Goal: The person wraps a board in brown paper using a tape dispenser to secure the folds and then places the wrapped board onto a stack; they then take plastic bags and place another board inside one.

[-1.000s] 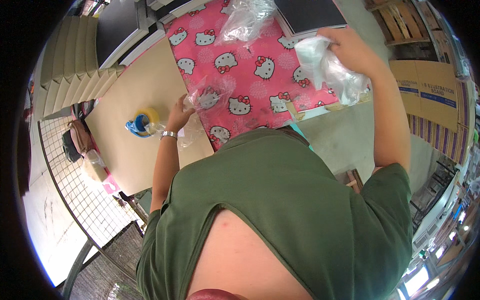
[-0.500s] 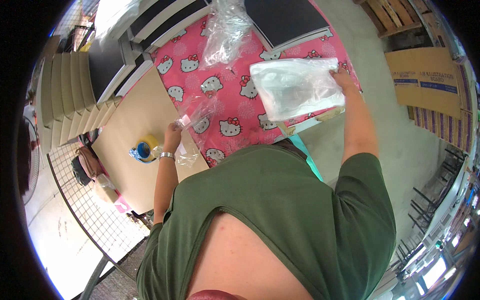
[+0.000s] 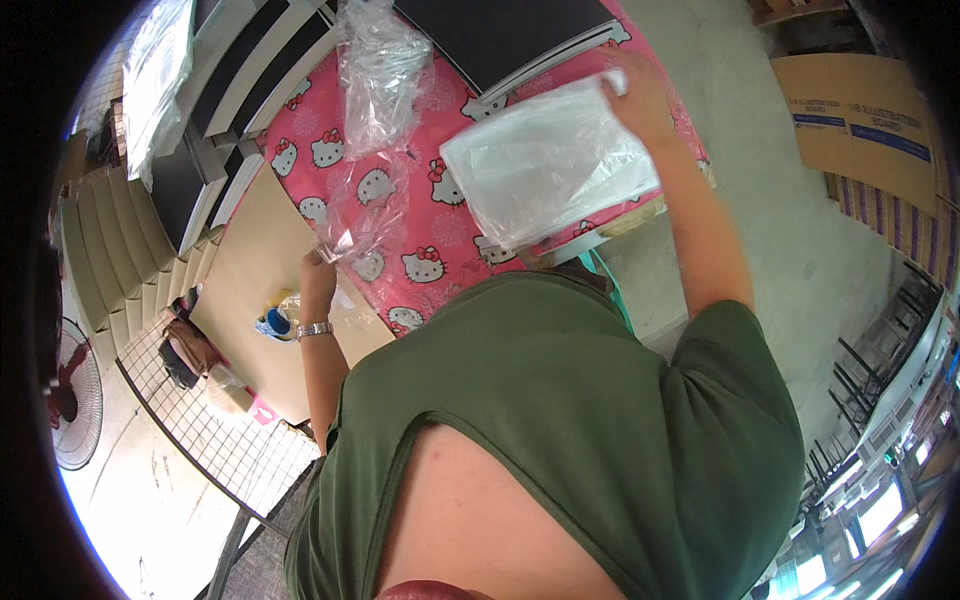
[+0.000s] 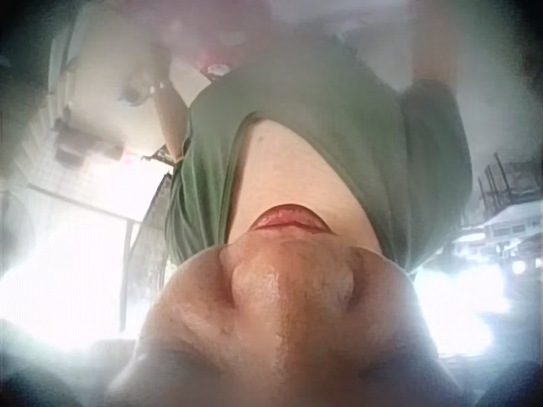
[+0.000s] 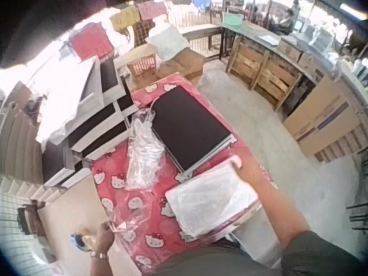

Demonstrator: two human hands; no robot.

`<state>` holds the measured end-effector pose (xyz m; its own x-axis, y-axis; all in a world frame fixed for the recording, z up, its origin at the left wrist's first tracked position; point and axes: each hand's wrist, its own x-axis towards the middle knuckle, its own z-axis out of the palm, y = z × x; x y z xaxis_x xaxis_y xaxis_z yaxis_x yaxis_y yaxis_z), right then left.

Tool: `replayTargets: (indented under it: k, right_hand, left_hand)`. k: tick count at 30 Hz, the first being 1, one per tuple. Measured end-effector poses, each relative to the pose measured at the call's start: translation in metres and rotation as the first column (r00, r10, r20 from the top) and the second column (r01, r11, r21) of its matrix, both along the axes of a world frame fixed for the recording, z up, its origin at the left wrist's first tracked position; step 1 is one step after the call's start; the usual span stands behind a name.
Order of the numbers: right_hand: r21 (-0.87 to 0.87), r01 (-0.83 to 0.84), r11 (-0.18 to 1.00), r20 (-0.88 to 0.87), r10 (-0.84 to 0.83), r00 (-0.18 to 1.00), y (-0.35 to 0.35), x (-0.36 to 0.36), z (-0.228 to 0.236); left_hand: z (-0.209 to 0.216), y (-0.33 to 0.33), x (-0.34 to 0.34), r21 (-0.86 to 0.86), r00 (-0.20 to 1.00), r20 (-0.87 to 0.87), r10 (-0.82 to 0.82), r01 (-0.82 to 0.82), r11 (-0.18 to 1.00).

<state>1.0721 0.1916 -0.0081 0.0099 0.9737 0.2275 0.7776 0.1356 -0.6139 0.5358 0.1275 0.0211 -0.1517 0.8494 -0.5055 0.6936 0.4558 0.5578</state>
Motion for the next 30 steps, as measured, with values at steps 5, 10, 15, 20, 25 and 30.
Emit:
replayTargets:
  k: [5, 10, 15, 20, 25, 30]
  right_hand:
    - [0.029, -0.594, 0.804, -0.43, 0.546, 0.719, -0.022, -0.153, 0.058]
    - [0.103, -0.566, 0.818, -0.555, 0.519, 0.65, -0.029, -0.216, 0.069]
    - [-0.409, -0.349, 0.843, -0.713, -0.056, 0.699, -0.009, -0.159, 0.05]
    - [-0.302, -0.16, 0.94, -0.938, -0.262, 0.229, -0.018, -0.099, 0.033]
    - [-0.205, 0.07, 0.976, -0.962, -0.214, 0.17, 0.002, -0.098, 0.045]
    - [-0.105, 0.126, 0.986, -0.994, -0.099, -0.048, 0.05, -0.087, 0.065]
  left_hand:
    - [0.047, 0.044, 0.099, -0.108, 0.877, 0.444, 0.184, -0.151, 0.983]
    - [0.073, 0.081, 0.176, -0.476, 0.228, 0.801, 0.554, -0.317, 0.82]
    - [0.073, 0.136, 0.191, 0.09, 0.746, 0.657, 0.105, -0.216, 0.972]
    - [0.046, 0.286, 0.202, 0.574, 0.955, 0.192, -0.225, 0.077, 0.815]
    - [0.021, 0.357, 0.209, -0.073, 0.986, 0.027, -0.167, 0.168, 0.983]
    - [0.009, 0.306, 0.176, -0.018, 0.793, 0.24, -0.56, 0.581, 0.814]
